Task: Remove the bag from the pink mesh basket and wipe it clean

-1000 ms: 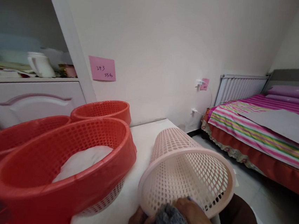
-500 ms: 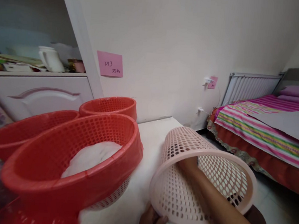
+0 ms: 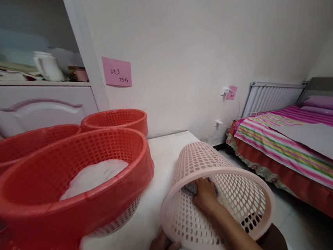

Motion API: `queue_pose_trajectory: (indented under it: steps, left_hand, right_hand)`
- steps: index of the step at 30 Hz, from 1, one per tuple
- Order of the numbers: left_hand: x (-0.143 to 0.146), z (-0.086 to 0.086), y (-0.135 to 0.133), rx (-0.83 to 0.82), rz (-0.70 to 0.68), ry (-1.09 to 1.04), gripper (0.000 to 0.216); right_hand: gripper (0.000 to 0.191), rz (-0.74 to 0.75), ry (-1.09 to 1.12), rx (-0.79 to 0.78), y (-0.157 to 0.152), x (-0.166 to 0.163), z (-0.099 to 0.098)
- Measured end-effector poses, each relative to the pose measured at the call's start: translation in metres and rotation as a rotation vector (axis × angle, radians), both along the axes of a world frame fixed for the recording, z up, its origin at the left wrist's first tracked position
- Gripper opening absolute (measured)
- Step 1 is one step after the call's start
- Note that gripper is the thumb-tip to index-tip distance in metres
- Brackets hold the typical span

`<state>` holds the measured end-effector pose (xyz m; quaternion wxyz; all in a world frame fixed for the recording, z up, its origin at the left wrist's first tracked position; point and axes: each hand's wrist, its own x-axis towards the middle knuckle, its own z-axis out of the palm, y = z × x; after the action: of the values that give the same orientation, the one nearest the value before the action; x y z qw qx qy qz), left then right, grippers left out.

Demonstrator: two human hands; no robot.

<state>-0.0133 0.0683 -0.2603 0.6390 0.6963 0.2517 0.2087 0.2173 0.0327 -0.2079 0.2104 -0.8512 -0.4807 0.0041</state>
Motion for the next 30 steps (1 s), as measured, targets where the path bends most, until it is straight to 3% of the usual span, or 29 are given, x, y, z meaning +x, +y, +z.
queue_pose_trajectory:
  steps: [7, 11, 14, 18, 22, 25, 30]
  left_hand:
    - [-0.001, 0.006, -0.002, -0.009, 0.025, -0.004, 0.027]
    - [-0.001, 0.014, -0.004, -0.075, 0.030, -0.053, 0.027]
    - [-0.003, 0.018, -0.005, -0.167, 0.082, -0.096, 0.033]
    - [-0.005, 0.015, -0.002, -0.124, 0.186, -0.109, 0.027]
    - [-0.002, 0.006, -0.001, -0.054, 0.119, 0.039, 0.018]
    - [0.002, 0.000, -0.002, -0.010, 0.063, 0.078, 0.016]
    - [0.004, -0.006, -0.004, 0.019, 0.029, 0.040, 0.020]
  right_hand:
    - [0.061, 0.169, 0.022, -0.046, -0.079, -0.054, -0.012]
    - [0.050, 0.321, 0.280, 0.015, -0.113, -0.069, -0.005]
    - [0.048, 0.444, 0.452, 0.034, -0.119, -0.065, 0.004]
    - [0.043, 0.397, 0.472, 0.189, -0.088, -0.035, 0.016]
    - [0.048, 0.054, 0.163, 0.421, -0.035, 0.009, 0.016]
    - [0.041, -0.086, 0.079, 0.427, 0.000, 0.027, 0.006]
    - [0.028, -0.194, 0.022, 0.334, 0.032, 0.023, -0.019]
